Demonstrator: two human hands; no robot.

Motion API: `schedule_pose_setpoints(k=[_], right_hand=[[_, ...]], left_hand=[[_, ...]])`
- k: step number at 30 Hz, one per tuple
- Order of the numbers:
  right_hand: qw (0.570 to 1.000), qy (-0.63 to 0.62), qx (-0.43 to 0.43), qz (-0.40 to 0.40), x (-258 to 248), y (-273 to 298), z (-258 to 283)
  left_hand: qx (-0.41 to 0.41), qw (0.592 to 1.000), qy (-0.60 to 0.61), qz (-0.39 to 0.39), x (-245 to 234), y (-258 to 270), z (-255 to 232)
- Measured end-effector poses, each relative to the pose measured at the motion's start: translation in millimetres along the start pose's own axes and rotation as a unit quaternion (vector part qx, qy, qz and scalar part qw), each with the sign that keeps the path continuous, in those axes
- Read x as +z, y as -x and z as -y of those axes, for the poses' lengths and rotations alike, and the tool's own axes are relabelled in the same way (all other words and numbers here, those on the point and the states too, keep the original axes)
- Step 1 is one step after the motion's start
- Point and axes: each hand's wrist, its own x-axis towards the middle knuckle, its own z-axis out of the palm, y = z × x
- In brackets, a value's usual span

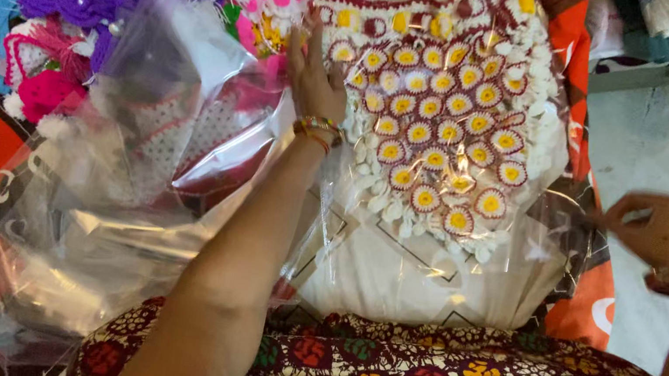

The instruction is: The person places a crocheted item with a floral pattern into a clear plastic bag, smooths it out, and seals the bag. The person is sitting on the floor surrounded by other crocheted items.

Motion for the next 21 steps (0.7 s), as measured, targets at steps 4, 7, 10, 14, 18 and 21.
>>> schedule_pose_setpoints(k=[4, 7, 10, 14, 18, 21], right_hand=[[0.977, -0.198, -0.076, -0.027, 19, -30, -6], [0.987, -0.145, -0.036, 0.055, 26, -34, -12], [0.97, -0.199, -0.032, 0.136, 26, -30, -3], [0.911, -0.389, -0.03, 0.131, 27, -31, 20], [0.912, -0.39, -0.016, 0.125, 27, -32, 30], [0.903, -0.408, -0.008, 0.136, 22, -21, 23]], left_hand=[[0.022, 0.992, 0.125, -0.012, 25, 23, 3], [0.078, 0.978, 0.188, 0.048, 44, -3, -5], [-0.058, 0.964, 0.224, 0.129, 55, -47, -21], [0.006, 0.989, -0.14, 0.049, 30, -53, -21], [0.155, 0.969, -0.029, 0.191, 3, -1, -35], [0.207, 0.925, -0.037, 0.316, -16, 29, -48]])
